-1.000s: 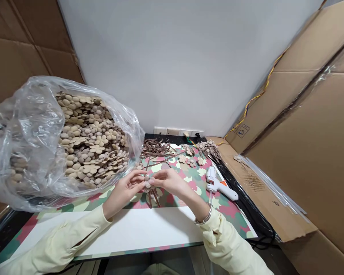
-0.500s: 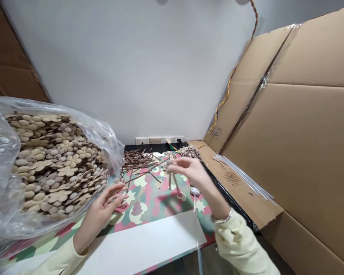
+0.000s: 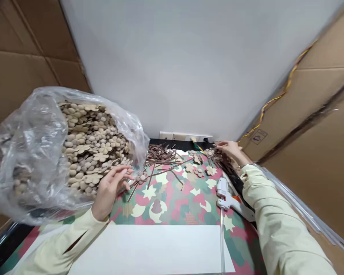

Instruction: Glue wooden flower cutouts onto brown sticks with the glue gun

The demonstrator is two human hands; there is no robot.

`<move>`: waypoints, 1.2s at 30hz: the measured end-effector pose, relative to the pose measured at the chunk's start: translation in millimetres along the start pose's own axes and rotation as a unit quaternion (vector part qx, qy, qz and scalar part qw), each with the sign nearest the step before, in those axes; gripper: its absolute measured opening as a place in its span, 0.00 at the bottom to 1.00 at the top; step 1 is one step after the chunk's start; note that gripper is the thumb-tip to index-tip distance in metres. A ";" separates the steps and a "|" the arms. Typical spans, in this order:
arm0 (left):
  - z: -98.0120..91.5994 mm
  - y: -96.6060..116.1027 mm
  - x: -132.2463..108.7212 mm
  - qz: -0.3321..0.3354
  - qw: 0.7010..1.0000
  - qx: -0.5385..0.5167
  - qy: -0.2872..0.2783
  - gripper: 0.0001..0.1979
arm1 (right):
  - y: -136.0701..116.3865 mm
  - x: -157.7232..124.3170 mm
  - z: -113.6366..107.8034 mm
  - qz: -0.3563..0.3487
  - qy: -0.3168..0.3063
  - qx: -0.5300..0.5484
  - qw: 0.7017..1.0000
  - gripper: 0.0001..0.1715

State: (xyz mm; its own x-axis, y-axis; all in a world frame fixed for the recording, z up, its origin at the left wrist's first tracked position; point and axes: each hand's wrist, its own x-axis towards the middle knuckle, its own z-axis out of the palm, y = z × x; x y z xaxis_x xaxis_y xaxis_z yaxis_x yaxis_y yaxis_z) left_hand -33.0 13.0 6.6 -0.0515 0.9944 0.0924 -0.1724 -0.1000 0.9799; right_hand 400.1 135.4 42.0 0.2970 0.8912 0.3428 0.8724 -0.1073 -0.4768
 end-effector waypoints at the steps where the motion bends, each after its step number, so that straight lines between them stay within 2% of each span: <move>1: -2.8 0.3 3.0 0.008 0.999 -0.034 0.020 0.13 | 3.3 2.1 1.4 0.012 -0.002 -0.019 1.000 0.07; 4: -8.7 0.2 9.2 0.012 0.994 -0.092 0.054 0.10 | 7.3 7.0 1.6 0.041 -0.018 -0.067 0.997 0.07; 8: -10.7 2.3 11.0 0.005 0.991 -0.114 0.065 0.09 | 1.4 11.3 1.1 0.049 -0.016 -0.103 0.993 0.09; 13: -13.8 4.1 13.9 0.010 0.988 -0.128 0.080 0.08 | -11.6 17.7 -5.4 0.054 0.032 -0.112 0.992 0.10; 18: -16.0 1.9 15.1 0.031 0.989 -0.118 0.080 0.09 | -36.5 16.2 -27.7 0.024 0.120 -0.049 0.991 0.17; 21: -14.5 0.7 12.9 0.034 0.994 -0.082 0.071 0.11 | -66.0 5.4 -34.4 -0.021 0.133 0.033 0.990 0.21; 23: -12.6 0.1 10.7 0.031 0.996 -0.055 0.058 0.12 | -92.1 -8.4 -30.5 -0.055 0.105 0.085 0.989 0.23; 25: -10.1 -0.5 7.7 0.024 0.999 -0.027 0.039 0.12 | -121.8 -28.0 -19.5 -0.091 0.045 0.122 0.987 0.21; 26: -8.6 -1.0 5.7 0.020 0.999 -0.009 0.029 0.13 | -137.4 -39.8 -11.7 -0.110 0.002 0.138 0.984 0.20; 27: -6.8 -1.7 3.3 0.017 1.000 0.013 0.015 0.13 | -152.9 -52.3 -2.6 -0.131 -0.077 0.167 0.974 0.19; 28: -4.8 -2.7 0.4 0.014 0.999 0.036 -0.005 0.12 | -168.2 -65.2 7.5 -0.155 -0.145 0.191 0.958 0.18; 30: -0.3 -5.8 -6.3 0.005 0.995 0.080 -0.061 0.12 | -197.3 -89.7 29.9 -0.200 -0.239 0.223 0.924 0.17; 33: 5.5 -12.2 -15.7 -0.032 0.979 0.119 -0.164 0.15 | -236.4 -117.3 64.7 -0.291 -0.274 0.234 0.887 0.13; 36: 7.3 -16.6 -20.0 -0.041 0.961 0.156 -0.226 0.17 | -270.6 -131.1 95.4 -0.411 -0.241 0.203 0.855 0.14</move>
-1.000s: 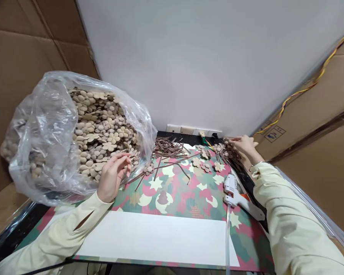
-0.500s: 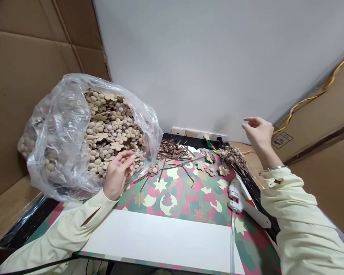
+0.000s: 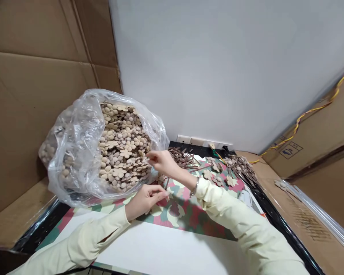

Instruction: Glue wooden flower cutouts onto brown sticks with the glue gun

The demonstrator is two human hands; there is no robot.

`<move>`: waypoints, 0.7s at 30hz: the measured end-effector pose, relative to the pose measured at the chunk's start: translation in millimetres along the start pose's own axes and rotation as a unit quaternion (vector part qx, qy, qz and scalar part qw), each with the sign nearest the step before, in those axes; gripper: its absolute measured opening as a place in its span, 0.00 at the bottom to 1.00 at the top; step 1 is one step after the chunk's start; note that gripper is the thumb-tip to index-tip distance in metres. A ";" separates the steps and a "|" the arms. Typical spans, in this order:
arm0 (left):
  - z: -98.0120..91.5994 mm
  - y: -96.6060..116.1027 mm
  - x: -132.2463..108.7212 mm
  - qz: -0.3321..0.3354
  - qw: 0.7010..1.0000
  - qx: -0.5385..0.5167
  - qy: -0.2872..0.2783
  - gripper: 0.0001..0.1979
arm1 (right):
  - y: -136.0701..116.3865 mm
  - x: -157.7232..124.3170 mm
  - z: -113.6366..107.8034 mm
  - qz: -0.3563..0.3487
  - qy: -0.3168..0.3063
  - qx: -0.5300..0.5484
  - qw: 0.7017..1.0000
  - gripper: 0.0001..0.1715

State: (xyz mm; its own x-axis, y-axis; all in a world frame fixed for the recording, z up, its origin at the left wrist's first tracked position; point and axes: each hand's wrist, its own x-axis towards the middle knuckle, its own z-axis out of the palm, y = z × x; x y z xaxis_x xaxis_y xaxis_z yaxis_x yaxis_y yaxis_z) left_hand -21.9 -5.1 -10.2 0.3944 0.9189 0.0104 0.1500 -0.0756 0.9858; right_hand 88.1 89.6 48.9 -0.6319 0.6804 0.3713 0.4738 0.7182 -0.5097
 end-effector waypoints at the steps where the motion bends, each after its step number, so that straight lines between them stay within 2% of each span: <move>1: -0.1 -0.4 -0.3 0.006 1.000 0.013 -0.012 0.18 | -2.6 9.0 10.0 -0.044 -0.005 -0.032 0.998 0.16; 3: -1.7 0.2 -0.7 0.028 0.999 0.034 -0.028 0.18 | -6.4 25.5 27.1 -0.129 -0.023 -0.104 0.986 0.19; 5: -3.9 1.7 -1.2 0.051 0.997 0.046 -0.035 0.19 | -8.6 38.3 41.2 -0.178 -0.036 -0.161 0.970 0.15; 7: -5.4 2.6 -1.5 0.061 0.996 0.052 -0.041 0.20 | -9.3 46.6 51.9 -0.183 -0.027 -0.182 0.966 0.11; 10: -5.9 1.2 -0.2 0.068 0.996 0.055 -0.024 0.20 | -9.1 49.4 55.3 -0.150 0.014 -0.187 0.971 0.14; 13: -7.3 -0.7 2.8 0.047 0.998 0.010 0.027 0.16 | -12.0 36.1 34.6 -0.108 0.081 -0.164 0.977 0.15; 16: -11.4 4.1 3.7 0.017 0.993 -0.109 0.050 0.11 | -20.5 1.2 -6.3 -0.056 0.144 -0.072 0.985 0.11; 17: -12.7 7.3 3.0 0.019 0.987 -0.151 0.044 0.14 | -23.9 -14.5 -20.3 -0.027 0.145 -0.046 0.988 0.09; 19: -13.4 14.4 0.6 0.033 0.977 -0.210 0.010 0.20 | -29.7 -48.1 -41.7 0.055 0.097 -0.001 0.994 0.08; 21: -9.9 19.1 -2.0 0.026 0.975 -0.220 -0.028 0.22 | -33.9 -79.8 -49.2 0.131 0.046 0.029 0.990 0.08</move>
State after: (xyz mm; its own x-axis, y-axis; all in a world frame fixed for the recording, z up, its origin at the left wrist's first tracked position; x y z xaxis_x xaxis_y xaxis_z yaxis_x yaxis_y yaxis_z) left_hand -28.8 -4.5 10.2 0.4419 0.8947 0.0655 -0.2704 0.0633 0.9607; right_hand 152.6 18.2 74.7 -0.4318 0.8547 0.2882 0.5761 0.5072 -0.6410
